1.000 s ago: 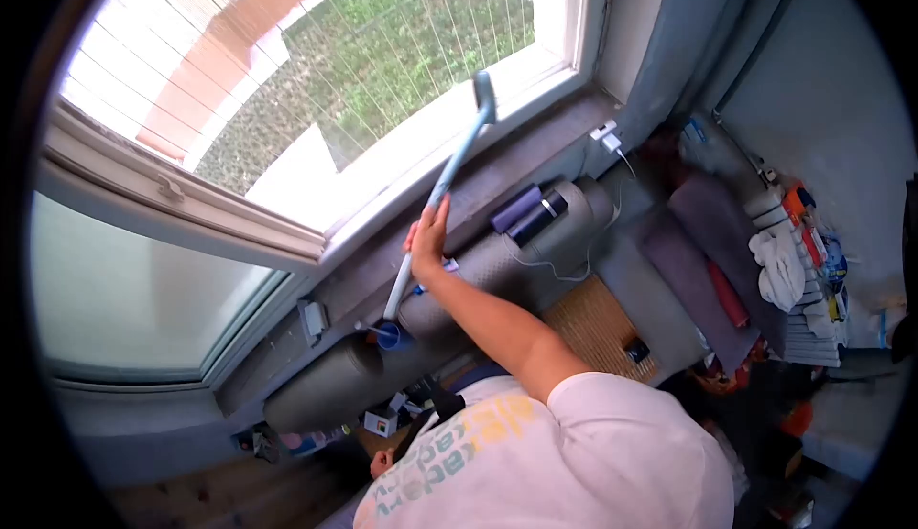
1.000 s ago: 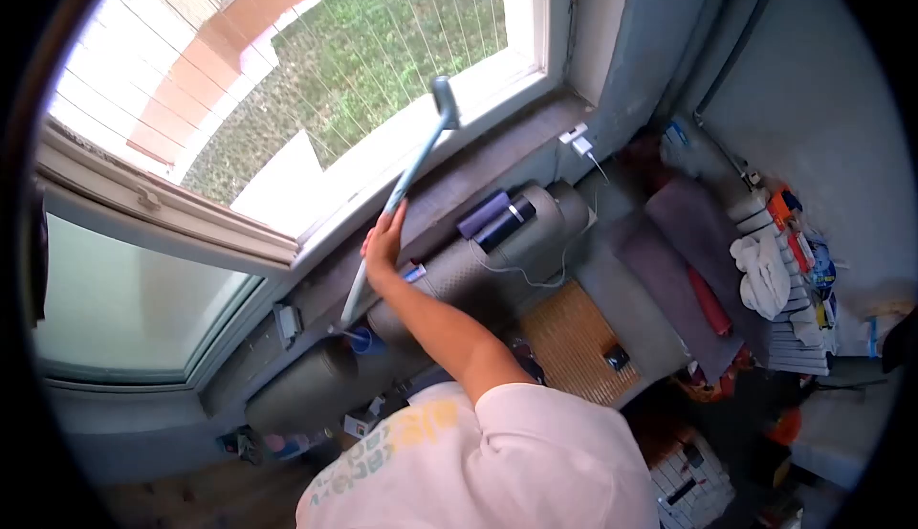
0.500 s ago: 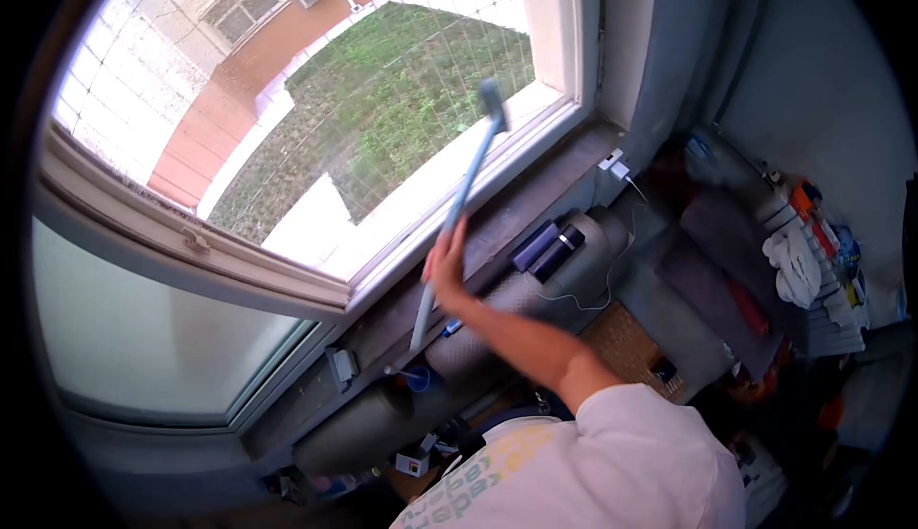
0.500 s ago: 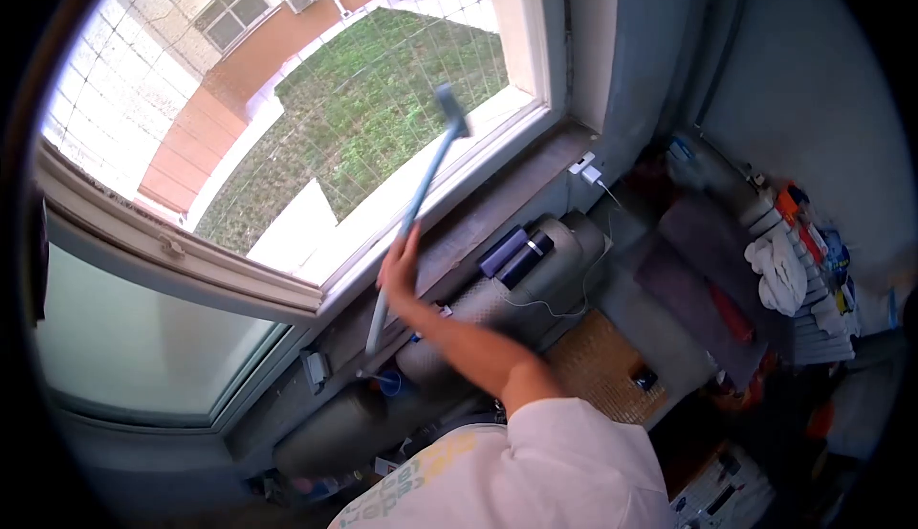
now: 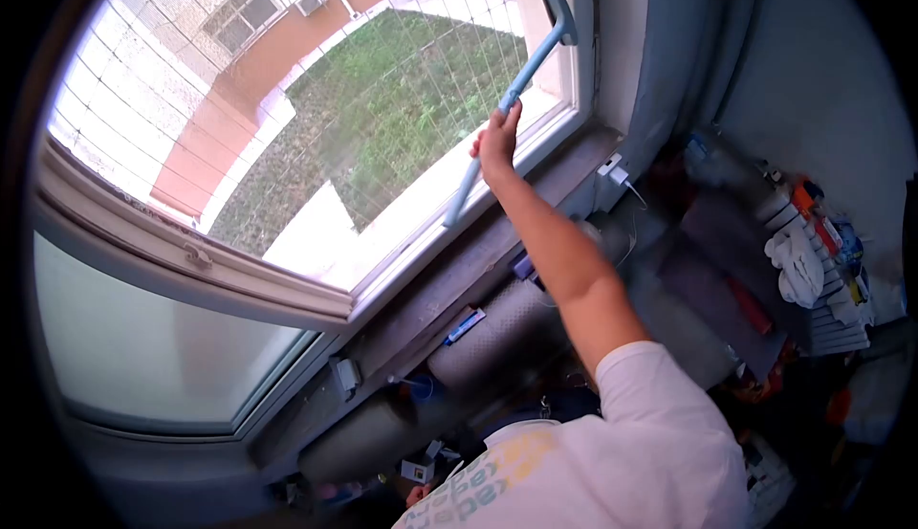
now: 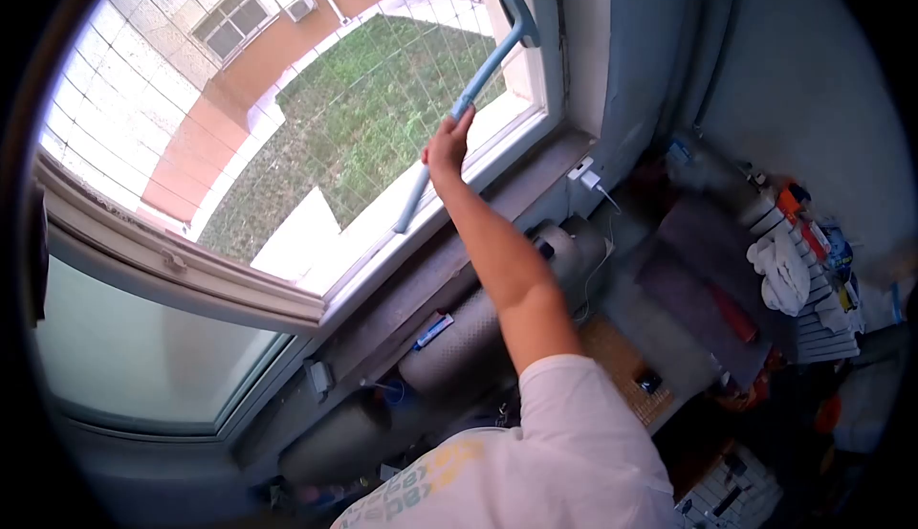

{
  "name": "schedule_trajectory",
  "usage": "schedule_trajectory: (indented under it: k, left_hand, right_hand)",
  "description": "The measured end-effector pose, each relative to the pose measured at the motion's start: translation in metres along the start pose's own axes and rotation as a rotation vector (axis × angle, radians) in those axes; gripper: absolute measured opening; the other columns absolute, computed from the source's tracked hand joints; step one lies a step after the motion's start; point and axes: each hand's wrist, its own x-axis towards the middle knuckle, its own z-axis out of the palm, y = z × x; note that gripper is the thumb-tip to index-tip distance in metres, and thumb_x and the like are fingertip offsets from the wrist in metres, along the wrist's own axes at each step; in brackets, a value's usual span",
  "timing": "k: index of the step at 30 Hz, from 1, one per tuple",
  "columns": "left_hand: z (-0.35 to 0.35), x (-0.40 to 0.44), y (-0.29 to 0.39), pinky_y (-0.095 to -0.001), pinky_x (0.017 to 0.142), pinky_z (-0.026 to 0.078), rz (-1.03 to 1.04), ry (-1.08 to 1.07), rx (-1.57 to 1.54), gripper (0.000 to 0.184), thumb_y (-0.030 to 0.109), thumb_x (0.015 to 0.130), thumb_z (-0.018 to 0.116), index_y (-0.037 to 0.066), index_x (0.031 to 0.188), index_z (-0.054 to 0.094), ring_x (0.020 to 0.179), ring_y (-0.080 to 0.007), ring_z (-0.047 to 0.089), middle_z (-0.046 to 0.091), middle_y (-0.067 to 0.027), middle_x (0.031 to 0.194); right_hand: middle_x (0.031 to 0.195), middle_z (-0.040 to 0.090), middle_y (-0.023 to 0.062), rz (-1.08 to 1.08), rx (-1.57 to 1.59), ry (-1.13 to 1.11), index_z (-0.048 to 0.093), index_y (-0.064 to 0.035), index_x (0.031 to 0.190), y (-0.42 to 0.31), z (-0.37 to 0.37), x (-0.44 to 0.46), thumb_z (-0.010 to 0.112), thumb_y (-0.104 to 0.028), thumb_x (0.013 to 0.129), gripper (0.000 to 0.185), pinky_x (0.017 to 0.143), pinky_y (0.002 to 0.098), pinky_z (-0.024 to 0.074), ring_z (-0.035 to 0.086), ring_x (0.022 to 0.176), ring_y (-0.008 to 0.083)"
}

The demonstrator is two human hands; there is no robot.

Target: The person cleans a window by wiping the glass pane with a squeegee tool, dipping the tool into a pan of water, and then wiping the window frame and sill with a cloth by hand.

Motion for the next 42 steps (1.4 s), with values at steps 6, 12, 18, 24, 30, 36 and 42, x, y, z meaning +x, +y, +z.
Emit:
schedule_trajectory:
  k: [6, 12, 18, 24, 30, 36, 42]
  left_hand:
    - [-0.003, -0.014, -0.003, -0.0260, 0.045, 0.035, -0.041, -0.041, 0.004, 0.026, 0.027, 0.074, 0.058, 0.004, 0.063, 0.056, 0.048, -0.0075, 0.041, 0.049, -0.0034, 0.051]
    - [-0.020, -0.018, 0.014, -0.0265, 0.045, 0.035, -0.010, -0.037, -0.015, 0.026, 0.026, 0.074, 0.058, 0.003, 0.062, 0.055, 0.048, -0.0080, 0.042, 0.049, -0.0041, 0.050]
    - [-0.033, -0.025, 0.033, -0.0271, 0.045, 0.035, 0.038, 0.012, -0.060, 0.026, 0.025, 0.074, 0.058, 0.002, 0.062, 0.054, 0.048, -0.0086, 0.042, 0.048, -0.0047, 0.050]
    - [-0.016, -0.042, -0.011, -0.0276, 0.045, 0.035, -0.034, 0.032, -0.086, 0.027, 0.024, 0.075, 0.057, 0.001, 0.061, 0.054, 0.047, -0.0091, 0.042, 0.048, -0.0054, 0.049]
    - [-0.009, -0.049, -0.037, -0.0282, 0.045, 0.035, -0.076, 0.055, -0.117, 0.027, 0.023, 0.075, 0.057, 0.001, 0.061, 0.053, 0.047, -0.0097, 0.042, 0.048, -0.0060, 0.049]
    - [-0.022, -0.043, -0.004, -0.0288, 0.045, 0.035, -0.018, 0.066, -0.179, 0.028, 0.023, 0.075, 0.057, 0.000, 0.060, 0.052, 0.046, -0.0102, 0.042, 0.048, -0.0066, 0.049]
    - [-0.022, -0.039, 0.049, -0.0290, 0.045, 0.036, 0.037, 0.108, -0.156, 0.027, 0.023, 0.075, 0.057, -0.001, 0.063, 0.053, 0.047, -0.0109, 0.043, 0.049, -0.0070, 0.050]
  right_hand:
    - [0.050, 0.037, 0.0022, 0.069, -0.133, -0.021, 0.016, -0.0145, 0.129, 0.025, -0.006, -0.069, 0.031, -0.024, 0.089, 0.044, 0.029, 0.0252, 0.0320, 0.035, 0.033, 0.0103]
    - [0.054, 0.046, 0.0048, 0.244, -0.230, -0.329, 0.013, -0.0169, 0.131, 0.083, -0.025, -0.247, 0.033, -0.024, 0.089, 0.047, 0.034, 0.0281, 0.0376, 0.045, 0.038, 0.0153]
    - [0.050, 0.037, 0.0007, 0.141, -0.152, -0.261, 0.010, -0.0166, 0.131, 0.072, 0.006, -0.219, 0.032, -0.023, 0.090, 0.048, 0.031, 0.0233, 0.0326, 0.038, 0.035, 0.0093]
    - [0.052, 0.038, 0.0040, -0.113, -0.113, -0.075, 0.010, -0.0136, 0.131, -0.015, 0.041, -0.058, 0.031, -0.022, 0.089, 0.047, 0.031, 0.0253, 0.0353, 0.038, 0.035, 0.0112]
    - [0.051, 0.039, 0.0035, -0.094, -0.268, -0.287, 0.009, -0.0107, 0.131, 0.034, 0.037, -0.154, 0.031, -0.021, 0.089, 0.048, 0.031, 0.0253, 0.0333, 0.040, 0.036, 0.0100]
    - [0.109, 0.048, 0.0217, -0.103, -0.882, -0.790, 0.017, -0.0177, 0.130, 0.123, -0.095, -0.268, 0.041, -0.018, 0.084, 0.053, 0.069, 0.0444, 0.0415, 0.048, 0.089, 0.0420]
    - [0.106, 0.051, 0.0175, -0.427, -1.003, -0.827, 0.029, -0.0161, 0.127, 0.068, -0.147, -0.221, 0.048, -0.013, 0.080, 0.051, 0.069, 0.0406, 0.0441, 0.051, 0.088, 0.0378]
